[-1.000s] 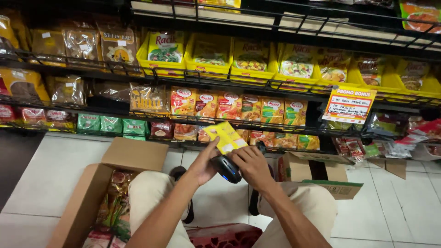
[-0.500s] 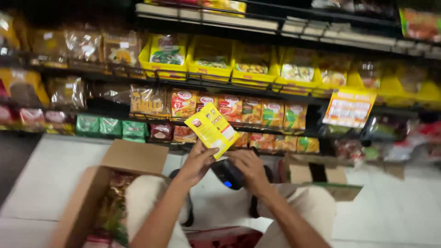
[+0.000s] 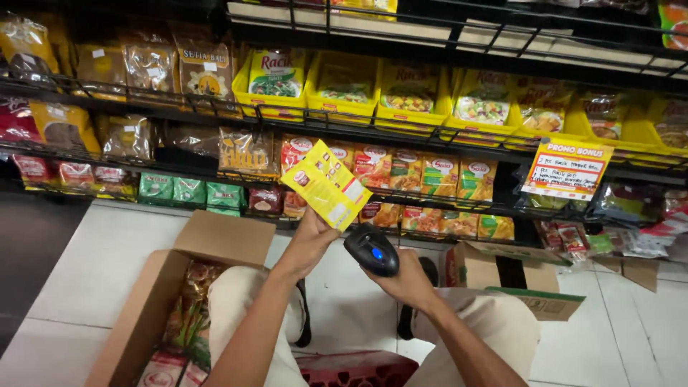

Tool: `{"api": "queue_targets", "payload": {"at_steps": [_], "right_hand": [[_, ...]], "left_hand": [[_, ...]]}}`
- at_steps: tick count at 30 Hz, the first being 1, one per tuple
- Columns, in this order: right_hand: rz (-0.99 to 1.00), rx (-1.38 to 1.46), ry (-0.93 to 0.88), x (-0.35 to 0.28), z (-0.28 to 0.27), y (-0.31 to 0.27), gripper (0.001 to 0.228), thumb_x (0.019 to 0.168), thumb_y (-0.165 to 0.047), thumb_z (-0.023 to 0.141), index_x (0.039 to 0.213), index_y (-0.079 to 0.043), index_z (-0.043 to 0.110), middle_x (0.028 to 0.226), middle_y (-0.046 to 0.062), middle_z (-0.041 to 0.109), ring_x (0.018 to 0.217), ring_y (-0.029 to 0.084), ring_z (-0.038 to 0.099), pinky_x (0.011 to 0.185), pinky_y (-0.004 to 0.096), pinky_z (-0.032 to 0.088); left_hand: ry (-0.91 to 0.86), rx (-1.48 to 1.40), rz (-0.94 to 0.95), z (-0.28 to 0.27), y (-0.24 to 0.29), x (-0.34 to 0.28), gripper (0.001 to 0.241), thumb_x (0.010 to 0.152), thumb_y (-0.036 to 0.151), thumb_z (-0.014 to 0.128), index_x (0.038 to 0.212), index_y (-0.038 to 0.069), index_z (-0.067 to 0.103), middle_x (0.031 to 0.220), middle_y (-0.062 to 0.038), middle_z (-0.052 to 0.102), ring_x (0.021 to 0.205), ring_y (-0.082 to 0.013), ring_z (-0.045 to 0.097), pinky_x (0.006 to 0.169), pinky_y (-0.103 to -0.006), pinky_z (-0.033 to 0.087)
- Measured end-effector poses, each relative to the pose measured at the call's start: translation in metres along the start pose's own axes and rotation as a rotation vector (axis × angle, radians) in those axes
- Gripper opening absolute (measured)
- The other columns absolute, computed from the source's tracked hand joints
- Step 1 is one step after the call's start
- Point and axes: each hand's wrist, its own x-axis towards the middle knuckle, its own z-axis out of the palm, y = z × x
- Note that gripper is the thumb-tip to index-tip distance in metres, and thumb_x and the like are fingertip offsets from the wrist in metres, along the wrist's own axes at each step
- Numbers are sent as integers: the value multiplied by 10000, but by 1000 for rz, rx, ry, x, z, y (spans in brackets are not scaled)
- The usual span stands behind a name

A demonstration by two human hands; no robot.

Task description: The person takes several food packets from a cardboard box on the floor, scans each one with a handheld barcode scanner, and places them onto the shelves of a grocery store aisle.

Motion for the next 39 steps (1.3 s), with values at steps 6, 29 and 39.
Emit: {"api": "queue_targets", "payload": {"at_steps": [6, 29, 39], "right_hand": [[-9, -44, -23, -3, -2, -5, 262, 787, -233, 815, 912, -14, 746, 724, 162, 745, 630, 232, 748, 605, 391, 554], [162, 333, 229, 13, -1, 43, 203, 870, -184, 786, 1021, -52, 756, 832, 27, 717, 735, 147, 634, 676, 337, 511], [217, 967, 89, 23, -4, 80, 487, 867, -89, 730, 1335, -86, 592, 1182, 31, 681, 1083, 176, 656, 922, 363, 539]], "left_hand": [[24, -15, -111, 6, 2, -3, 777, 881, -97, 644, 1527, 107, 262, 1492, -84, 509, 1341, -204, 544, 1129, -392, 444], [12, -16, -81, -7, -10, -3, 589, 929, 45, 665, 1475, 45, 443, 1441, -80, 585, 1343, -211, 555, 1129, -372, 457], [-393, -610, -498, -3, -98, -29, 544, 1182, 576, 598, 1265, 38, 606, 941, -14, 616, 731, -108, 591, 615, -263, 501]]}}
